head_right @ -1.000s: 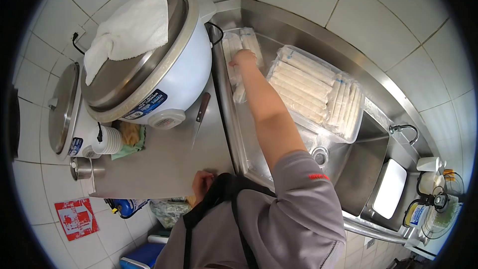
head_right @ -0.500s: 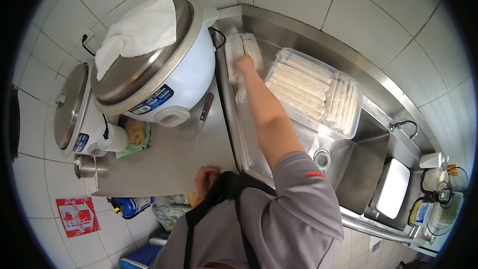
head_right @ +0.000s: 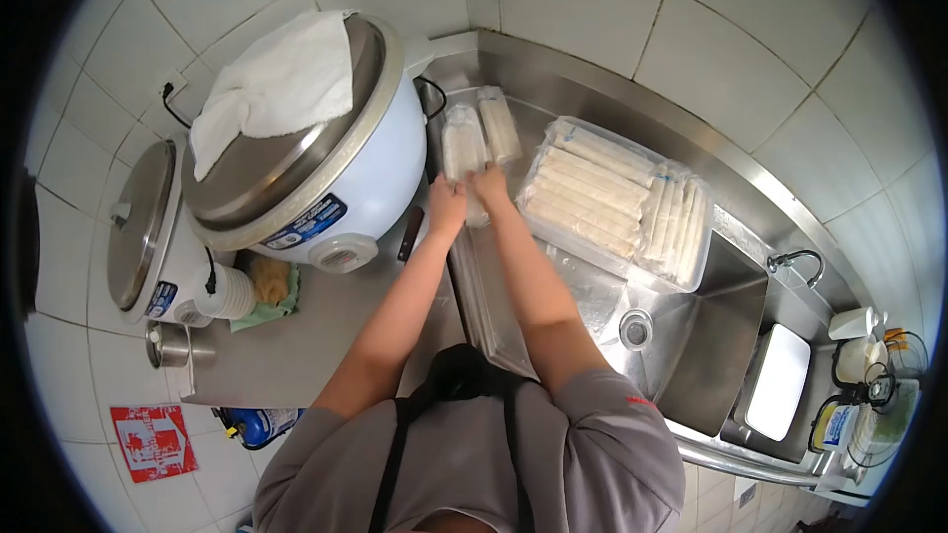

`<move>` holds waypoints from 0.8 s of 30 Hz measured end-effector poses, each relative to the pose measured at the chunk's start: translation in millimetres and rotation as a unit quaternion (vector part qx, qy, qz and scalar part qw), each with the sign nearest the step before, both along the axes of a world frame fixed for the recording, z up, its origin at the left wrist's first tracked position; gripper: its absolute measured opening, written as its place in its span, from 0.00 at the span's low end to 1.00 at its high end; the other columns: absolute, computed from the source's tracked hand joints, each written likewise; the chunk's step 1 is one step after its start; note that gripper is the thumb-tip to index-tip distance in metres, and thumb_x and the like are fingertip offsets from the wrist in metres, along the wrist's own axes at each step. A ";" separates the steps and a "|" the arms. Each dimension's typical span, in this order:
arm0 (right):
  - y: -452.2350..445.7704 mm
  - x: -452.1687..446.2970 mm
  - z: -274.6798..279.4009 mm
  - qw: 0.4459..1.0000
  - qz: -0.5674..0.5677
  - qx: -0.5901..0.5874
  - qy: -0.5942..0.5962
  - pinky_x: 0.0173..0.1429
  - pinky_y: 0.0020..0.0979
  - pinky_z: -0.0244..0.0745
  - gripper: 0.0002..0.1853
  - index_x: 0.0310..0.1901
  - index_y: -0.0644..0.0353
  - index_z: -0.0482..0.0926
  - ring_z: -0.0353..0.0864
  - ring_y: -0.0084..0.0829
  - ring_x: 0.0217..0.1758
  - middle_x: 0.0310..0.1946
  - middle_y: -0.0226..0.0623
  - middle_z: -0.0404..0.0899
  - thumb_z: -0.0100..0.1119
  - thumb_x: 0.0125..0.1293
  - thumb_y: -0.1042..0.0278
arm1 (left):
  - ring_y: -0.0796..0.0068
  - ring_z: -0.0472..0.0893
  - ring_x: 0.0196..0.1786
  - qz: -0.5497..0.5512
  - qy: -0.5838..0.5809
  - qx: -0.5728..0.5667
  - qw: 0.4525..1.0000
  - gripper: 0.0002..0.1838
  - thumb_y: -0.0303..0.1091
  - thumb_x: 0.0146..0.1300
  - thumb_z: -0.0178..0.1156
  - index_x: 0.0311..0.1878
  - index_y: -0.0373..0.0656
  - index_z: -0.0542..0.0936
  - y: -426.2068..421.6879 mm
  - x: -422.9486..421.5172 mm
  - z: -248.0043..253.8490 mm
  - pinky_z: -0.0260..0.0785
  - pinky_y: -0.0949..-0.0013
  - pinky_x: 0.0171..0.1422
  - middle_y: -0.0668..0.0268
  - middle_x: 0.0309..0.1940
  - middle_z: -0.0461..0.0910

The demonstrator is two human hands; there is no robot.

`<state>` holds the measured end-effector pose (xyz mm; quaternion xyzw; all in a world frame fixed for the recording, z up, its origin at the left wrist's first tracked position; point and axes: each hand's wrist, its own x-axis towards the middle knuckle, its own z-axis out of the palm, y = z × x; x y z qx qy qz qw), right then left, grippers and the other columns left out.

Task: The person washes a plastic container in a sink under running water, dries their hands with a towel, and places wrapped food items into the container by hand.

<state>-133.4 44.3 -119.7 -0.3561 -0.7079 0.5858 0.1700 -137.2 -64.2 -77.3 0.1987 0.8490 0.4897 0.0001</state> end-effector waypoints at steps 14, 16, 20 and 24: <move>-42.8 113.6 72.2 0.976 0.014 0.184 0.117 0.60 0.38 0.57 0.25 0.56 0.66 0.64 0.61 0.50 0.59 0.54 0.59 0.61 0.46 0.65 0.54 | 0.67 0.77 0.45 -0.174 -0.477 0.324 0.798 0.30 0.41 0.53 0.65 0.53 0.32 0.68 -23.7 36.6 38.1 0.71 0.64 0.47 0.57 0.45 0.75; -40.9 118.5 69.1 0.968 0.019 0.158 0.194 0.64 0.36 0.53 0.27 0.58 0.65 0.64 0.57 0.47 0.62 0.58 0.57 0.56 0.42 0.66 0.51 | 0.66 0.76 0.48 -0.184 -0.477 0.356 0.783 0.32 0.41 0.51 0.66 0.55 0.33 0.67 -24.7 49.2 37.5 0.70 0.63 0.50 0.58 0.47 0.74; -35.8 133.2 91.8 0.977 0.090 0.059 0.186 0.65 0.30 0.52 0.26 0.62 0.60 0.60 0.60 0.36 0.61 0.57 0.45 0.62 0.37 0.69 0.51 | 0.64 0.73 0.53 -0.203 -0.488 0.400 0.749 0.34 0.44 0.52 0.65 0.58 0.37 0.65 -23.8 67.4 45.6 0.67 0.63 0.54 0.59 0.51 0.71; -21.0 155.9 125.7 0.918 0.153 -0.273 0.245 0.69 0.28 0.44 0.30 0.66 0.56 0.51 0.51 0.34 0.69 0.64 0.45 0.54 0.38 0.68 0.48 | 0.64 0.66 0.60 -0.241 -0.512 0.443 0.695 0.36 0.48 0.54 0.61 0.63 0.43 0.60 -19.9 79.4 42.9 0.58 0.63 0.64 0.61 0.58 0.66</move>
